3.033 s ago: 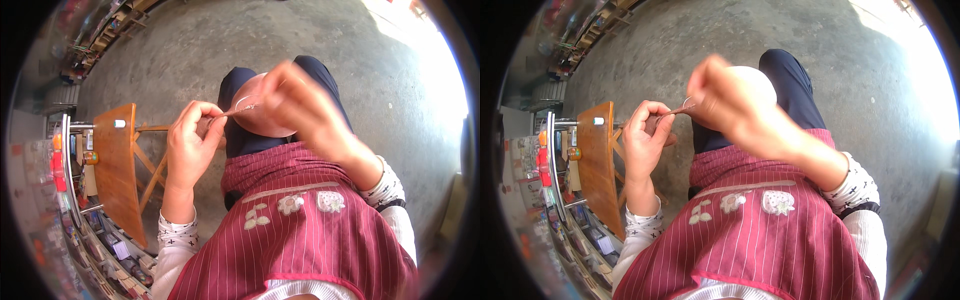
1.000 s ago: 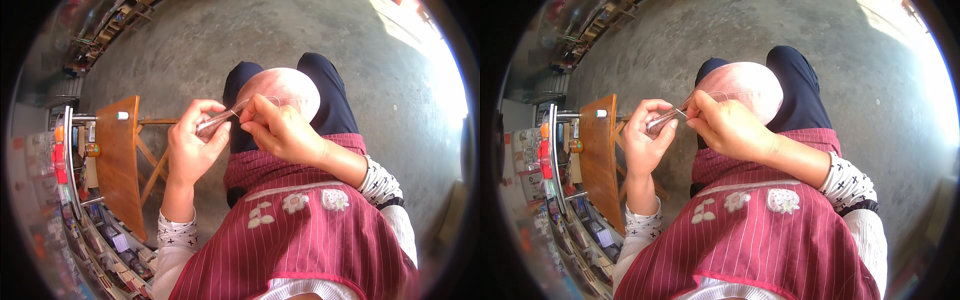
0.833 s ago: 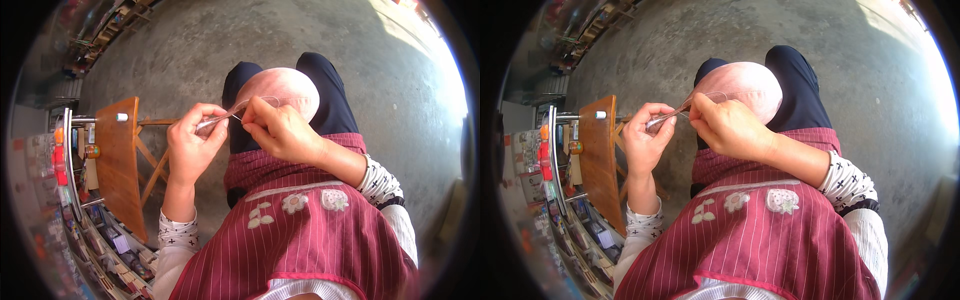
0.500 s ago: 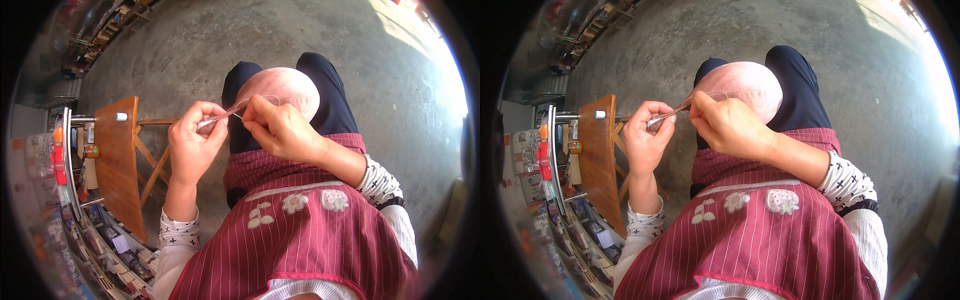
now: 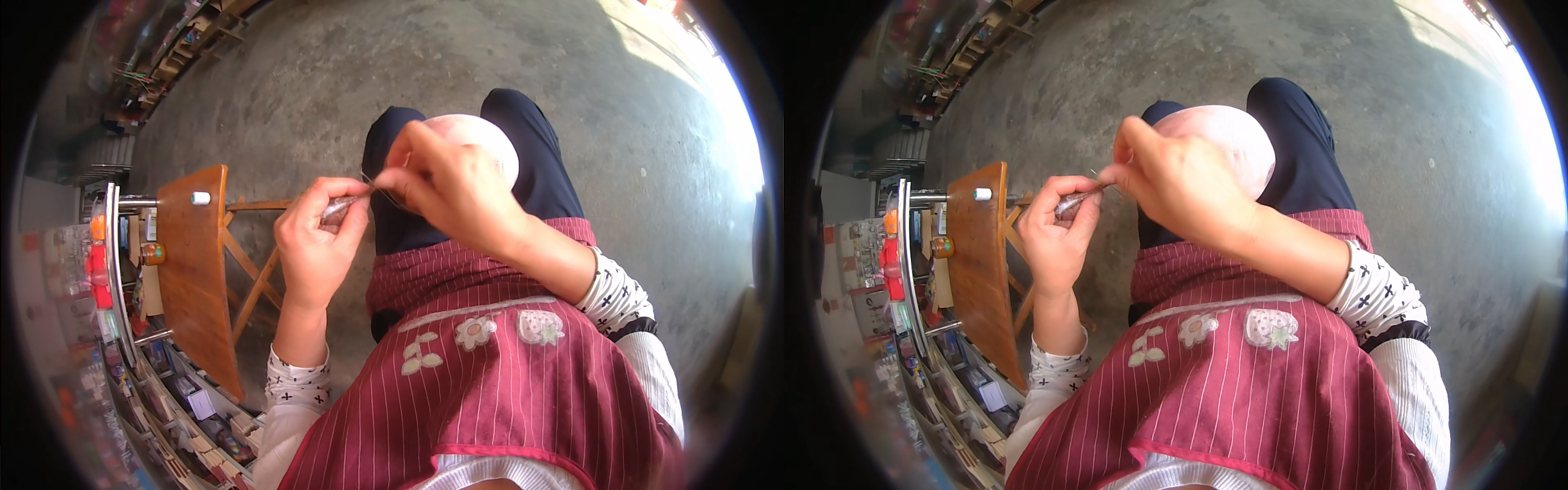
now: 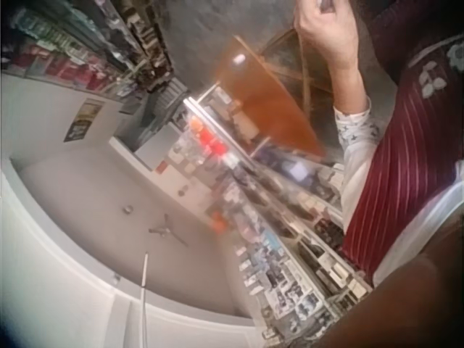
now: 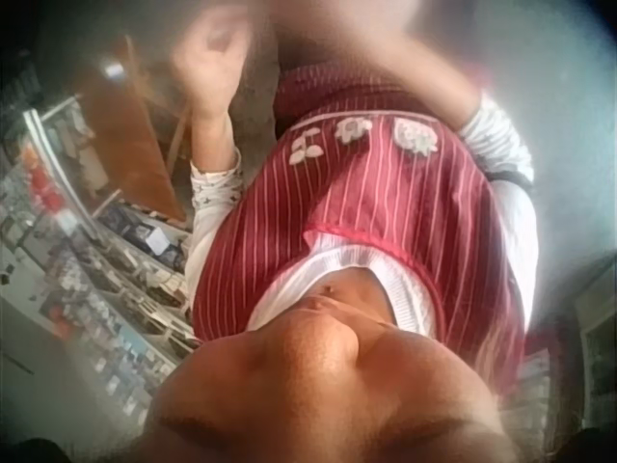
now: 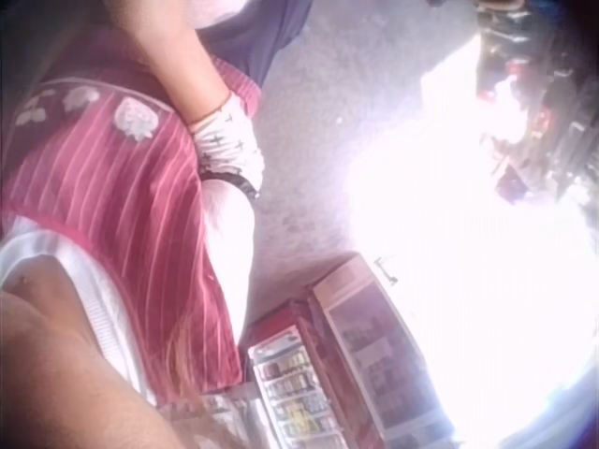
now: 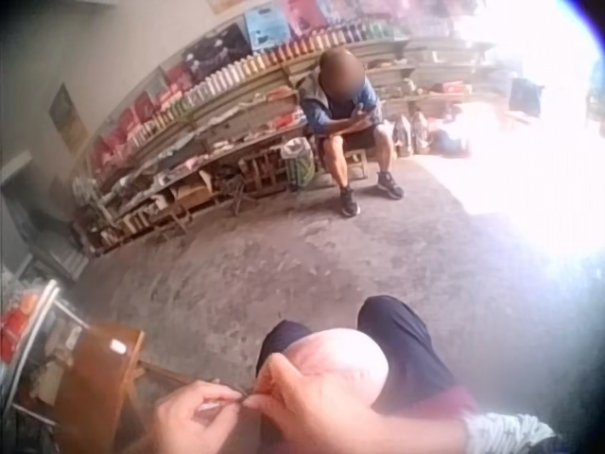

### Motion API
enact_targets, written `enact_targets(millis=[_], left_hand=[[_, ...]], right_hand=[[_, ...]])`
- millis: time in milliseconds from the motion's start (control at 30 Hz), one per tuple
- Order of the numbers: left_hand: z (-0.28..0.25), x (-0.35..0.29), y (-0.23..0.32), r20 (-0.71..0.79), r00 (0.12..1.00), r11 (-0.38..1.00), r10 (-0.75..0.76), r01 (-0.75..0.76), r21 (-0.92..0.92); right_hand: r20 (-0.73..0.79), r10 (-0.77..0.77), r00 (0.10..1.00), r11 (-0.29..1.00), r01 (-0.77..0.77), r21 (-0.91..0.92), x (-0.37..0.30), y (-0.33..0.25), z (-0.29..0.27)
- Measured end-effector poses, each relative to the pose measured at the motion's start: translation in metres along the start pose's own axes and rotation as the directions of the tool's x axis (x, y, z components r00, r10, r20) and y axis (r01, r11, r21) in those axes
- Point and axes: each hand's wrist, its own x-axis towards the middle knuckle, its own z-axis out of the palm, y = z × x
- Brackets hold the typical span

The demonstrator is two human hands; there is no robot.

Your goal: The person sits on the floor and uses a needle and thread to sew a pink fabric item, likely a shoe or slipper, held in their lap. They repeatedly insert the needle through the material and pull the thread to secure stitches.

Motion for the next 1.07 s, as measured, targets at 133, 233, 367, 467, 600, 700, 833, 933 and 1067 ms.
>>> enact_targets(millis=[133,233,367,467,600,700,833,933,1067], left_hand=[[0.001,-0.004,0.001,0.011,0.996,0.992,-0.091,0.092,-0.084],[-0.001,-0.002,0.005,0.031,0.993,0.974,-0.116,0.12,-0.195],[-0.009,-0.004,0.009,0.104,0.976,0.967,-0.191,0.205,-0.152],[-0.023,0.0,0.002,0.223,0.967,0.992,-0.12,0.111,0.054],[-0.031,0.003,0.013,0.239,0.959,0.977,-0.153,0.111,0.18],[-0.029,0.008,0.016,0.152,0.982,0.987,-0.114,0.094,0.13],[-0.031,0.011,0.018,0.08,0.996,0.989,-0.04,0.028,0.145],[-0.039,0.01,0.017,0.12,0.991,0.985,-0.054,0.034,0.167],[-0.038,0.007,0.015,0.096,0.993,0.997,-0.07,0.066,0.037]], right_hand=[[-0.007,-0.263,0.965,0.963,0.262,-0.066,0.012,0.006,-0.002],[0.147,0.005,0.989,0.963,-0.044,0.264,0.022,0.002,-0.006],[0.094,0.142,0.985,0.695,-0.167,0.699,0.041,-0.019,-0.044],[-0.16,0.179,0.971,0.638,0.009,0.77,0.048,-0.035,-0.082],[-0.293,0.096,0.951,0.621,0.173,0.764,0.045,-0.032,-0.104],[-0.212,-0.015,0.977,0.835,0.129,0.536,0.029,-0.031,-0.084],[0.164,-0.142,0.976,0.984,0.12,0.134,0.016,-0.021,-0.042],[0.14,-0.344,0.929,0.939,0.34,0.049,0.01,-0.008,-0.018],[0.189,-0.322,0.928,0.947,0.315,0.067,0.008,-0.007,-0.013]])
